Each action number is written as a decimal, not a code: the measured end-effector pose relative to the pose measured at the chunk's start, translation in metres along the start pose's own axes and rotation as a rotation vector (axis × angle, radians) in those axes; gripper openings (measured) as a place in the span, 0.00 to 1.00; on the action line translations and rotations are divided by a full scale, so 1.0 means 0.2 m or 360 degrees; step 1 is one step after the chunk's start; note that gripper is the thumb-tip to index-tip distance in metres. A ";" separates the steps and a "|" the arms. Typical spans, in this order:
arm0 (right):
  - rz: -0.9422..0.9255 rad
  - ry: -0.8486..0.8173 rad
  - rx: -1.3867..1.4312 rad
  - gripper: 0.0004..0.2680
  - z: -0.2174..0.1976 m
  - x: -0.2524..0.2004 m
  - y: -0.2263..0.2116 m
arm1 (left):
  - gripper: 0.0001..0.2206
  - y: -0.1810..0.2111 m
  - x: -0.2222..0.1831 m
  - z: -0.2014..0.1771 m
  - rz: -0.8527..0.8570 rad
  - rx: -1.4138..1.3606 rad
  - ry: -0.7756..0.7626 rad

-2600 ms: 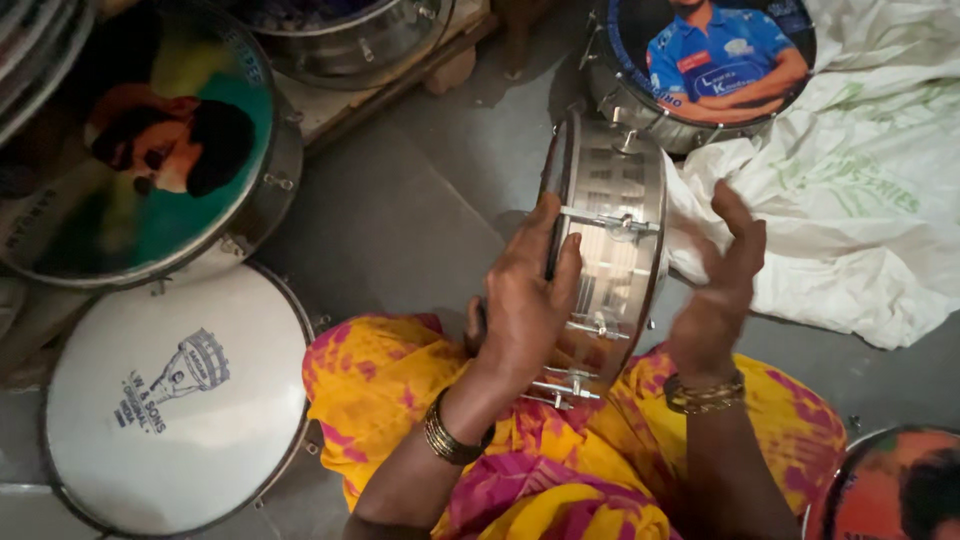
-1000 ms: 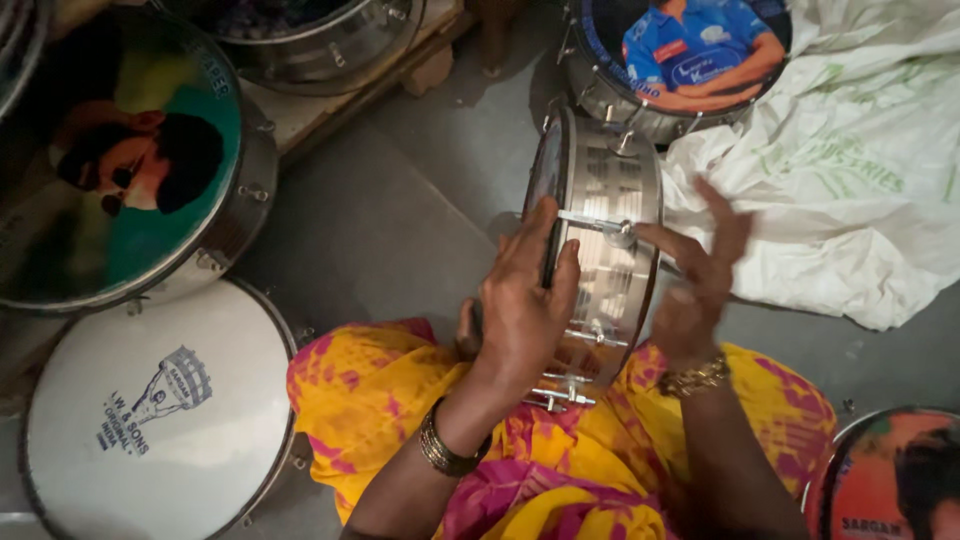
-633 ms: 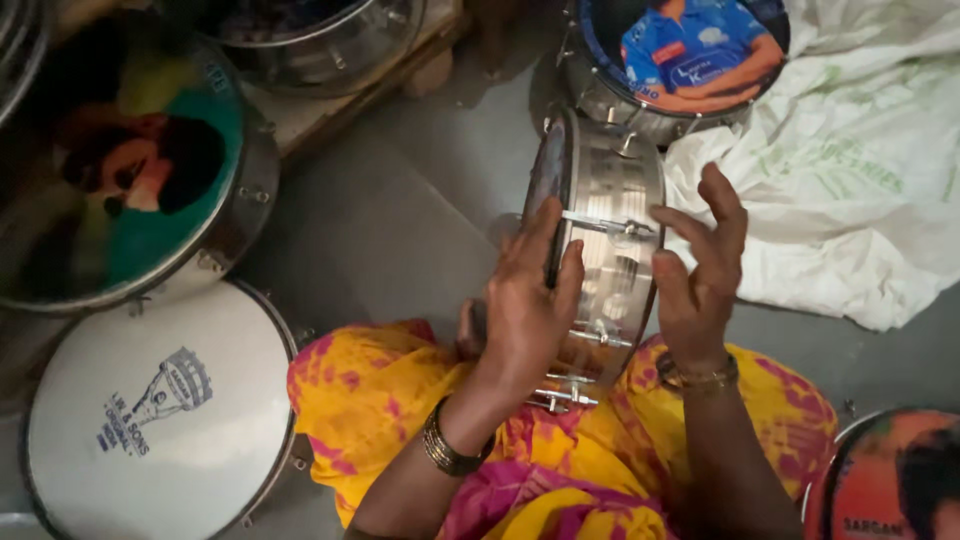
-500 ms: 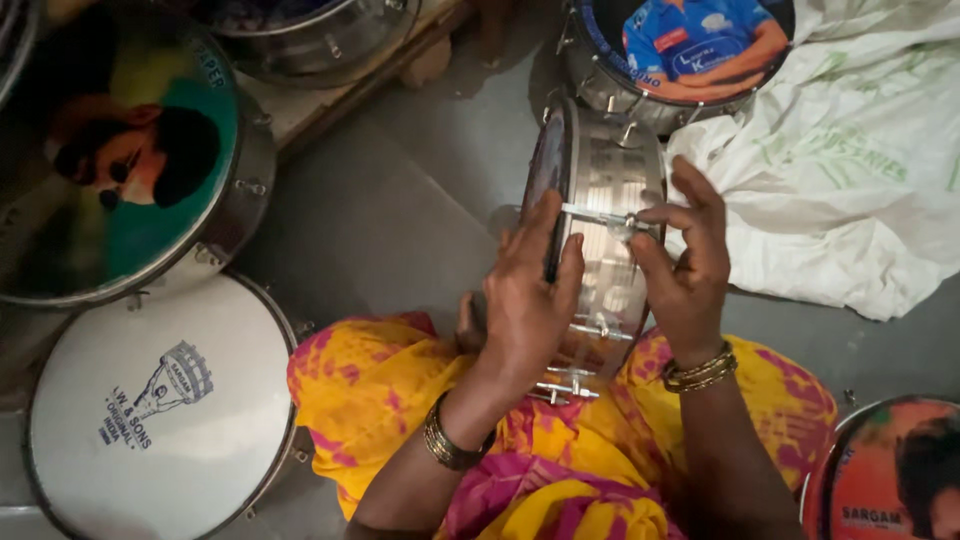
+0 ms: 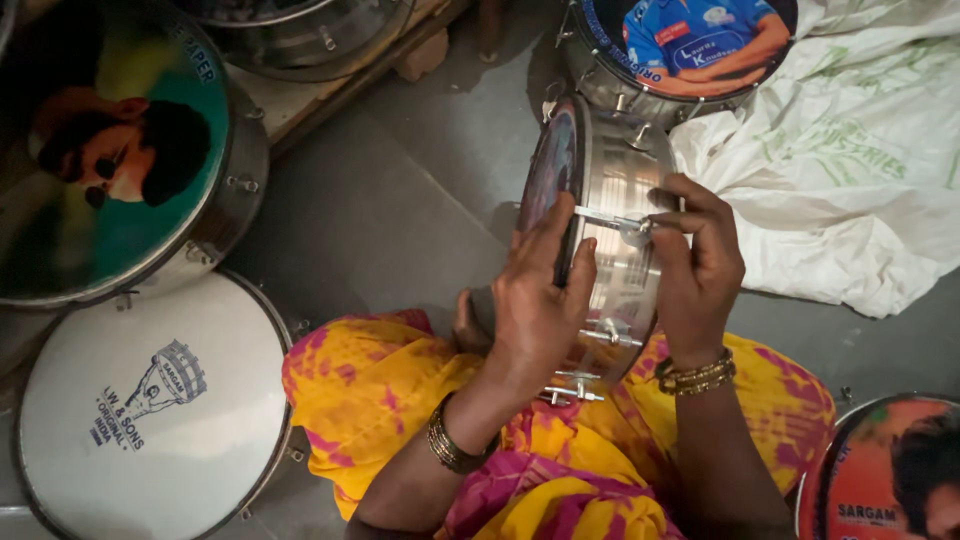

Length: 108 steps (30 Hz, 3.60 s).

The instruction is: The person is fitting a metal rim onto a drum shell and inserting small screws into the lugs by hand.

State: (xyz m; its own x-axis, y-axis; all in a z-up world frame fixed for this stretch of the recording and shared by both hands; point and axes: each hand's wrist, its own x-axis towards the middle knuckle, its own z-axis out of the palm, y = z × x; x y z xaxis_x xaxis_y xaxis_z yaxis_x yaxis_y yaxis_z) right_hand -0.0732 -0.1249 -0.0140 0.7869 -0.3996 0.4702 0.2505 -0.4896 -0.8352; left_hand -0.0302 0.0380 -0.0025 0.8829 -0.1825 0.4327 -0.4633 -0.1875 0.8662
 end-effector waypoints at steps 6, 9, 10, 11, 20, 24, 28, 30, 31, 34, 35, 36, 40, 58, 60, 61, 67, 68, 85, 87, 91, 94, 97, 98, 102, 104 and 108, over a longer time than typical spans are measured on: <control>-0.0028 -0.0037 0.0458 0.07 0.00 0.01 0.00 | 0.20 0.00 0.00 0.00 0.0024 0.0026 0.0031; -0.0151 -0.0131 0.0167 0.06 0.01 0.00 0.02 | 0.20 -0.02 -0.02 -0.01 -0.0014 0.0042 0.0019; -0.0128 -0.0105 0.0086 0.04 0.01 0.00 0.03 | 0.20 -0.02 -0.02 0.00 -0.0022 0.0048 0.0023; -0.0104 -0.0079 0.0006 0.03 0.01 0.00 0.04 | 0.20 -0.02 -0.02 0.00 -0.0029 0.0055 0.0028; -0.0084 -0.0084 -0.0001 0.03 0.04 0.01 0.00 | 0.21 -0.04 -0.01 -0.01 0.0011 0.0023 0.0016; -0.0003 -0.0036 0.0250 0.05 0.04 0.05 -0.02 | 0.20 -0.02 0.02 -0.01 -0.0045 0.0030 0.0030; -0.0051 -0.0149 0.0359 0.08 0.05 0.04 -0.02 | 0.20 -0.04 0.01 -0.02 -0.0022 0.0059 0.0040; -0.0112 -0.0191 0.0187 0.06 0.04 0.04 0.00 | 0.20 -0.04 0.01 -0.02 -0.0010 0.0046 0.0049; -0.0134 -0.0176 0.0098 0.05 0.04 0.04 0.01 | 0.20 -0.04 0.01 -0.02 -0.0014 0.0056 0.0050; -0.0220 -0.0132 0.0092 0.07 0.04 0.02 0.03 | 0.20 -0.04 0.01 -0.02 -0.0026 0.0072 0.0049; -0.0252 -0.0123 0.0137 0.09 0.04 0.02 0.04 | 0.20 -0.04 0.02 -0.01 -0.0028 0.0075 0.0050; -0.0241 -0.0140 0.0185 0.08 0.05 0.02 0.04 | 0.20 -0.05 0.01 -0.01 -0.0040 0.0079 0.0049; -0.0161 -0.0125 0.0130 0.05 0.05 0.02 0.06 | 0.21 -0.06 0.01 -0.01 -0.0044 0.0056 0.0033; -0.0280 -0.0134 -0.0231 0.03 0.04 0.09 -0.01 | 0.20 -0.06 0.04 0.01 0.0038 0.0027 0.0061; -0.0281 -0.0122 -0.0259 0.03 0.03 0.09 -0.01 | 0.21 -0.06 0.05 0.01 0.0062 0.0035 0.0058; -0.0285 -0.0119 -0.0241 0.03 0.03 0.09 -0.02 | 0.20 -0.06 0.06 0.01 0.0059 0.0054 0.0055; -0.0330 -0.0097 -0.0191 0.03 0.05 0.08 -0.05 | 0.20 -0.04 0.03 -0.02 0.0121 0.0075 0.0084; -0.0333 -0.0091 -0.0174 0.03 0.05 0.07 -0.06 | 0.20 -0.03 0.02 -0.02 0.0126 0.0078 0.0092; -0.0395 -0.0258 -0.0292 0.05 0.13 -0.04 -0.15 | 0.25 -0.31 0.41 -0.01 -0.0299 -0.0090 -0.0232; -0.0398 -0.0255 -0.0285 0.04 0.14 -0.04 -0.15 | 0.18 -0.38 0.43 -0.01 -0.0551 -0.0127 -0.0403; -0.0395 -0.0229 -0.0310 0.02 0.15 -0.05 -0.15 | 0.17 -0.44 0.39 0.00 -0.0461 -0.0113 -0.0376; -0.0398 -0.0211 -0.0325 0.02 0.16 -0.05 -0.16 | 0.16 -0.44 0.39 0.01 -0.0513 -0.0104 -0.0367; -0.0442 -0.0238 -0.0324 0.06 0.15 -0.04 -0.18 | 0.16 -0.41 0.38 0.01 -0.0463 -0.0172 -0.0313; -0.0469 -0.0259 -0.0323 0.08 0.14 -0.04 -0.18 | 0.16 -0.39 0.37 0.00 -0.0459 -0.0187 -0.0284; -0.0448 -0.0287 -0.0300 0.07 0.14 -0.06 -0.18 | 0.17 -0.33 0.34 0.00 -0.0326 -0.0102 -0.0108; -0.0377 -0.0256 -0.0264 0.06 0.14 -0.07 -0.17 | 0.17 -0.31 0.33 -0.01 -0.0307 -0.0104 -0.0131; -0.0381 -0.0222 -0.0348 0.05 0.14 -0.06 -0.16 | 0.15 -0.25 0.35 -0.02 -0.0290 -0.0080 -0.0146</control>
State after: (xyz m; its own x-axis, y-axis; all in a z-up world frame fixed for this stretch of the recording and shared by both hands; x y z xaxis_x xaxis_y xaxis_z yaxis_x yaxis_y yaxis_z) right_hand -0.0743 -0.0825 -0.0015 0.7936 -0.1511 0.5893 0.3224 -0.7171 -0.6179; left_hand 0.0546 0.0377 -0.0139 0.9399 -0.2378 0.2452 -0.2902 -0.1773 0.9404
